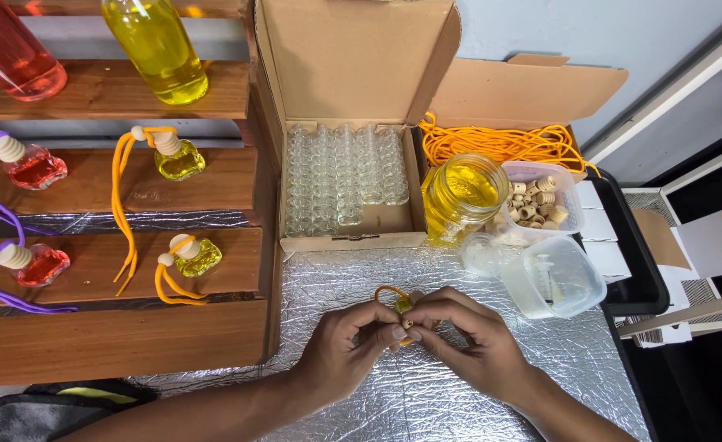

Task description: Assembling decorative perfume bottle caps by threading cords through wooden beads and attaching them to the caps.

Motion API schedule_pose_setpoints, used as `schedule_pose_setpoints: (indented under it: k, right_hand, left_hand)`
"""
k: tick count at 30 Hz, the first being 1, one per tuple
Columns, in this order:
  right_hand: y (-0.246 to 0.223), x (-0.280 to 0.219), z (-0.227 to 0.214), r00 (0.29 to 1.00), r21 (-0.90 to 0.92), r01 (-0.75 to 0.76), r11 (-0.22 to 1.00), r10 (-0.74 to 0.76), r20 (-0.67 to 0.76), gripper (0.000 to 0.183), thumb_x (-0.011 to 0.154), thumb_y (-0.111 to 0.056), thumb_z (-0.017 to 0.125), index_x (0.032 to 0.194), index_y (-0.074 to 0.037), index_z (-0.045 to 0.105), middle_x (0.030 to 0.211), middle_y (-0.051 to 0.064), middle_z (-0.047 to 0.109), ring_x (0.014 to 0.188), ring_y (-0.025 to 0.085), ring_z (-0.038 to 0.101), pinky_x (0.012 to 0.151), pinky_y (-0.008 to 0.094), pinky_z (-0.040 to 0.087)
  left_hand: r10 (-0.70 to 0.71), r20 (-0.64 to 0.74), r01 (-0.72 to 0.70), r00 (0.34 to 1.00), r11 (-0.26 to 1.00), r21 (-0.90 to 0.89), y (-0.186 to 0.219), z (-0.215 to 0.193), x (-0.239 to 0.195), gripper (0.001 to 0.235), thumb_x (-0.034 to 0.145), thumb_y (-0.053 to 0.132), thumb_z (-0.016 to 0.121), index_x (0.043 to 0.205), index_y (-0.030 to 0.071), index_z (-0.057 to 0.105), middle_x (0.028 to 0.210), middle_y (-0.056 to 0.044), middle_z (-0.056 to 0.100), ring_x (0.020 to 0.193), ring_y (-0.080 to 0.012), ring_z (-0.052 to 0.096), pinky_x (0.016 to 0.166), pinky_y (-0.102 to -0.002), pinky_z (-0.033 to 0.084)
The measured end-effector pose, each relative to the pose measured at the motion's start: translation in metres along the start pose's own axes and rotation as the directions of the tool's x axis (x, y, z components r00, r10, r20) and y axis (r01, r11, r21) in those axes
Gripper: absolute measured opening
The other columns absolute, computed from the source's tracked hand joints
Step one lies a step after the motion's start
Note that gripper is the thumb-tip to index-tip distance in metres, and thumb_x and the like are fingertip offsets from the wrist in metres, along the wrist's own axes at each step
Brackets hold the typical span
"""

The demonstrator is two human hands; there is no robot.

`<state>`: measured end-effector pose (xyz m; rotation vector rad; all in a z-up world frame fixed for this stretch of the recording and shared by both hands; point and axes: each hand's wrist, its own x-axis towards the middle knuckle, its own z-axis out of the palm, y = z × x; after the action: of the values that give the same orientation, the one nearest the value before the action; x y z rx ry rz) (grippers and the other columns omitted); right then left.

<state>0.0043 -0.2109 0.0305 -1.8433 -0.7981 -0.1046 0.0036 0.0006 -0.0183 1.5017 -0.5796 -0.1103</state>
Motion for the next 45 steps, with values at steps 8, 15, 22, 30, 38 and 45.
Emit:
schedule_pose_setpoints:
  k: [8,15,22,30,38,45]
  right_hand:
    - [-0.003,0.002,0.0,1.0,-0.027,0.008,1.0,-0.008,-0.004,0.026,0.09,-0.001,0.074,0.115,-0.003,0.069,0.098,0.009,0.067,0.085,0.017,0.069,0.078,0.027,0.059]
    - [0.009,-0.005,-0.003,0.999,-0.075,0.028,0.997,-0.027,0.022,0.032,0.088,-0.001,0.076,0.119,-0.003,0.068,0.109,0.011,0.067,0.095,0.02,0.07,0.086,0.028,0.062]
    - [0.002,-0.002,-0.001,0.999,-0.085,0.033,0.996,-0.034,-0.013,0.021,0.094,-0.006,0.069,0.115,-0.002,0.07,0.103,0.011,0.072,0.096,0.022,0.072,0.084,0.029,0.061]
    - [0.009,-0.008,0.002,0.984,-0.235,0.17,0.957,-0.18,-0.018,0.022,0.09,-0.002,0.073,0.112,0.001,0.068,0.099,0.012,0.07,0.086,0.02,0.069,0.075,0.026,0.059]
    - [0.006,-0.008,0.006,0.977,-0.28,0.19,0.941,-0.209,-0.038,0.019,0.092,-0.003,0.071,0.11,0.003,0.067,0.097,0.012,0.069,0.083,0.02,0.067,0.073,0.025,0.059]
    - [0.003,-0.006,0.009,0.978,-0.25,0.168,0.953,-0.193,-0.079,0.018,0.093,-0.002,0.069,0.11,0.003,0.067,0.096,0.013,0.069,0.084,0.021,0.069,0.075,0.026,0.06]
  left_hand:
    - [-0.053,-0.023,0.05,0.998,0.993,-0.109,-0.011,0.002,-0.003,0.007,0.1,0.006,0.067,0.096,0.002,0.072,0.071,-0.005,0.068,0.051,-0.0086,0.051,0.043,-0.022,0.044]
    - [-0.045,0.005,0.045,0.999,0.974,-0.224,-0.015,0.002,-0.003,0.012,0.097,0.0,0.067,0.107,-0.007,0.071,0.084,-0.016,0.075,0.053,-0.0123,0.06,0.045,-0.022,0.054]
    - [-0.02,0.016,0.021,1.0,0.993,-0.115,-0.012,0.001,-0.002,0.009,0.099,0.006,0.067,0.105,0.0,0.07,0.081,-0.01,0.074,0.053,-0.01,0.058,0.044,-0.022,0.053]
    - [0.042,0.004,-0.042,0.999,0.999,0.031,-0.007,0.0,-0.003,0.014,0.098,0.01,0.069,0.109,0.002,0.071,0.074,-0.007,0.071,0.052,-0.0101,0.058,0.042,-0.022,0.047]
    - [0.042,0.034,-0.043,0.999,0.998,0.04,0.009,0.0,0.001,0.018,0.099,0.016,0.068,0.11,0.002,0.071,0.076,-0.006,0.071,0.052,-0.0083,0.054,0.042,-0.021,0.042]
    - [0.037,0.0,-0.037,0.999,0.992,0.118,0.017,-0.001,0.002,0.024,0.101,0.026,0.062,0.107,0.006,0.073,0.085,-0.005,0.074,0.052,-0.0076,0.051,0.043,-0.022,0.042]
